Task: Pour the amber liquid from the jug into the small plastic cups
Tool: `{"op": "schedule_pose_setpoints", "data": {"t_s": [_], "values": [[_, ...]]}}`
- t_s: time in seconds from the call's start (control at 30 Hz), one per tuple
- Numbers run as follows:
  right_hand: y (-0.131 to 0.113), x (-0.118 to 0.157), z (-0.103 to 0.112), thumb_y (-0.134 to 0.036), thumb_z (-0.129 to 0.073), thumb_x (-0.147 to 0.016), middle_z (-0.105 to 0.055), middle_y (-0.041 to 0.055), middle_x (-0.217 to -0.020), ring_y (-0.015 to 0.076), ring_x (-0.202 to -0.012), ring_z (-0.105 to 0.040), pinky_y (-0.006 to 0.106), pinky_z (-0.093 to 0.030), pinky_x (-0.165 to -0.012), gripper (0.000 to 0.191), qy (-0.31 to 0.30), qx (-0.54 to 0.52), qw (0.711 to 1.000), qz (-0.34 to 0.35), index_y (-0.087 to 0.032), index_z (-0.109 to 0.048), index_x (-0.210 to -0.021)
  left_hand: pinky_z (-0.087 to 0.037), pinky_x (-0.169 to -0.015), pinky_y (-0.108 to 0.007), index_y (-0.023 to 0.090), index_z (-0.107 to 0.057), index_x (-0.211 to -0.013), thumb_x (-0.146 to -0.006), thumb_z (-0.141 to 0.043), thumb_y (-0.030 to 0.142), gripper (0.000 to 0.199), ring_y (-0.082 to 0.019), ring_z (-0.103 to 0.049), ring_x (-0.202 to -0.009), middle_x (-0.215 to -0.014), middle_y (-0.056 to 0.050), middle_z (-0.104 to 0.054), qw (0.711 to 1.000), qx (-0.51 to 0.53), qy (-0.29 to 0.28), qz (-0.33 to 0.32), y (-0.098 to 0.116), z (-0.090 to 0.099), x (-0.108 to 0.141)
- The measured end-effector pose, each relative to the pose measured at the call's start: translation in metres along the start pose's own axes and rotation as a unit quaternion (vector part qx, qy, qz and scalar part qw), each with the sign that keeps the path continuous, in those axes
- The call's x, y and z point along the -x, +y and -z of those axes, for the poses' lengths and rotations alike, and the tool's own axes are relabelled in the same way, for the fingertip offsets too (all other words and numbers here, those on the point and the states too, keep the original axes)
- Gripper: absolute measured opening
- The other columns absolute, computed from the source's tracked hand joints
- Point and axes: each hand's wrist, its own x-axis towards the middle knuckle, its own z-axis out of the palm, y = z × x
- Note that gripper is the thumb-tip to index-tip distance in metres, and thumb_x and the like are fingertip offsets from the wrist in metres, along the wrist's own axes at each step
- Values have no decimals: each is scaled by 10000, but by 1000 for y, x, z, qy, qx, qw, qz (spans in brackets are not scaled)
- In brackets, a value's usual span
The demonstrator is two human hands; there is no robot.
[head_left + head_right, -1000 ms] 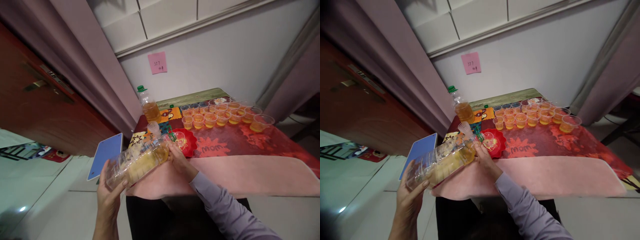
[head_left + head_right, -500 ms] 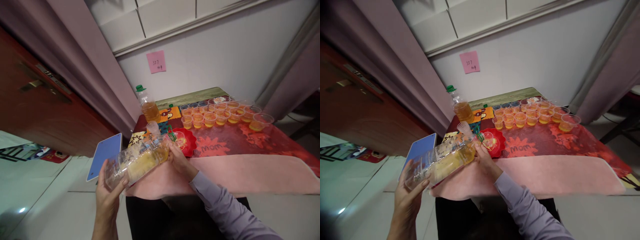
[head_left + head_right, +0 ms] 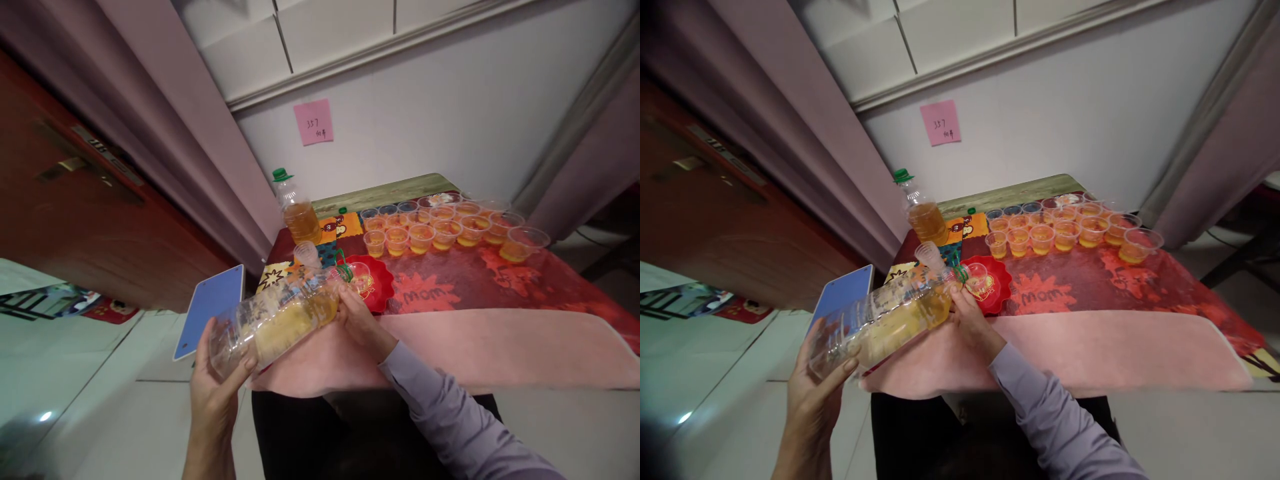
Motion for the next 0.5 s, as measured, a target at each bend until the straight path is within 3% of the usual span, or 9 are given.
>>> {"op": "schedule_pose_setpoints", "data": {"t_s": [0.2,0.5], "values": [[0,0,-2,-784,-825,-911,-878,77,-1209,349,-1259,-810,535,-682,-1054,624,4,-3,1000,-13,-299,-767,-1299,-367,-1333,-767,330,-643,-1633,-518,-1128,398,1217,-535,-476,-1637,-1700,-148,-597,1000,-5,-3,0,1,0,0],[-1,0,-3,-747,-842,-908,-853,67,-1326,328,-1322,-779,505,-669,-1091,598,7,-11,1000,-5,-315,-763,-1315,-370,-1339,-753,328,-634,-1633,-527,-1122,407,1211,-532,-456,-1650,-1702,-146,-587,1000,-14,-5,0,4,-1,2]]}}
